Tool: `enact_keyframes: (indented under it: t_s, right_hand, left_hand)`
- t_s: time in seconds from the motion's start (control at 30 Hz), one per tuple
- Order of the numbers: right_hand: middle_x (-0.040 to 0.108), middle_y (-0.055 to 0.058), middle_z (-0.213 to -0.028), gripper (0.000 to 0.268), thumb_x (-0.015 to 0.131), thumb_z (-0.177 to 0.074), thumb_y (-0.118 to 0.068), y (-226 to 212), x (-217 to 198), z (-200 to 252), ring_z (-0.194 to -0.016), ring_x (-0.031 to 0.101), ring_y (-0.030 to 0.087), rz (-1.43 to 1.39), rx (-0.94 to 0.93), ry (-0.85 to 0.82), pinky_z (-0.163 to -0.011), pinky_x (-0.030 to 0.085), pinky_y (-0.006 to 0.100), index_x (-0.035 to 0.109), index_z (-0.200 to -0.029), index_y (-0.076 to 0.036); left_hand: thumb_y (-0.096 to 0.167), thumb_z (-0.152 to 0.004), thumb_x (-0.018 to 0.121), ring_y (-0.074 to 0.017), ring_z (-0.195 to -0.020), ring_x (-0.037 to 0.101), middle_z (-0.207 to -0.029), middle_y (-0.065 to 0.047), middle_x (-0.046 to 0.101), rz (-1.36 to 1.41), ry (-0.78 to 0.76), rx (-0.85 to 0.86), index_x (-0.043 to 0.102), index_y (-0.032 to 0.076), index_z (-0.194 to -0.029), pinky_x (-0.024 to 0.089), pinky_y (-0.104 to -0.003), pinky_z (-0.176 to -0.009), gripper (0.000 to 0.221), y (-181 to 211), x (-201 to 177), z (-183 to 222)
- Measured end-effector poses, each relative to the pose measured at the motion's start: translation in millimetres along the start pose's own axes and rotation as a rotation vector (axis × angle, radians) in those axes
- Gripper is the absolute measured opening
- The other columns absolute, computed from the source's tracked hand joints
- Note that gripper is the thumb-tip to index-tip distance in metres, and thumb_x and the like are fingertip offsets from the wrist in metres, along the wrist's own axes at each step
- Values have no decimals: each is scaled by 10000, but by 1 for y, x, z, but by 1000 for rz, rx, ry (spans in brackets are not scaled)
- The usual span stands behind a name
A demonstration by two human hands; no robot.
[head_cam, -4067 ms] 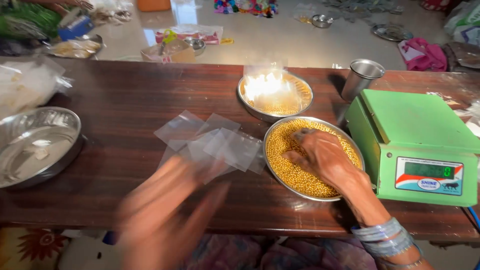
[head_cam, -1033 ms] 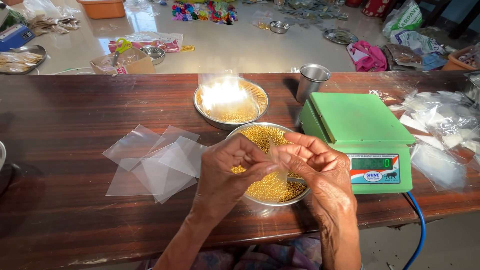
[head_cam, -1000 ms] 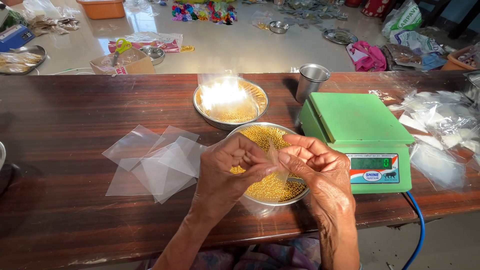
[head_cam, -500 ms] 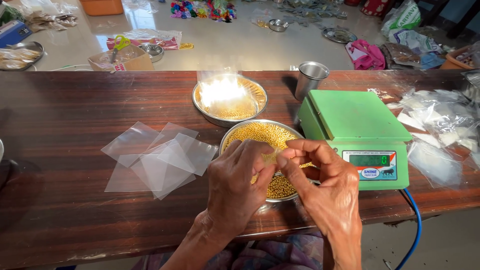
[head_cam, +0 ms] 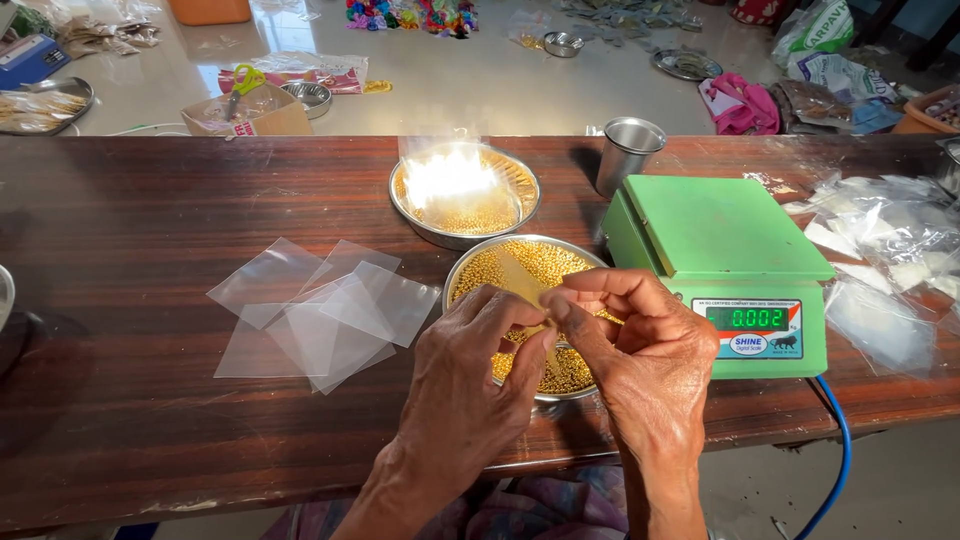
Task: The person scoops gold-colored beads by hand from a large metal plate, places a portion on a small digital scale to weigh it, then slides the weighed beads into a small clear plastic bag and seals it, setting the filled bag aside before repeating the cycle.
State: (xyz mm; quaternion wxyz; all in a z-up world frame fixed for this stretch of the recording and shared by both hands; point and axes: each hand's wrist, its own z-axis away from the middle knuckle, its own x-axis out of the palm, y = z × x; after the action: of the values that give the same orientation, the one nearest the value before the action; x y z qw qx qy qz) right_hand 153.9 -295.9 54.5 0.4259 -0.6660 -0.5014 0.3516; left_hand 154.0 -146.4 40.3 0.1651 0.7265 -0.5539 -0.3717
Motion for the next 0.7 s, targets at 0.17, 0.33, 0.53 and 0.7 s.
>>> enact_keyframes:
  t_s: [0.17,0.33,0.53,0.7]
  right_hand:
    - [769,117,-909,158,759,-837,99,4,0,-2,-819,731,121,-202,-7,25,-743,612,242,716,-985,61]
    - [727,102,-805,120,788,-842,107,11,-1,-3,-712,675,101,-155,-12,28,-664,570,230,716,-927,64]
    - [726,68,-821,129,783,-844,104,6,-2,-6,-734,685,91,-178,-50,46,-709,592,237,708,-934,49]
    - [732,44,-866,194,797,-818,78,2,2,-3,-781,695,88,13,-145,113,-750,605,241,691,-976,38]
  left_hand:
    - [155,-888,791,-262,-860,743,-986,-111,698,13,14,-21,575,43,-1046,604,-363,-697,290,-3,2,1]
    - [82,-854,768,-284,-875,734,-954,-116,708,-103,113,99,570,24,-1087,575,-391,-706,312,-2,9,5]
    - [-58,-926,656,-285,-854,730,-889,-135,687,-180,97,143,582,13,-1053,573,-409,-681,164,-4,6,6]
    - [-106,-793,670,-343,-824,664,-846,-151,610,-335,100,179,547,-6,-949,523,-466,-642,223,-5,8,1]
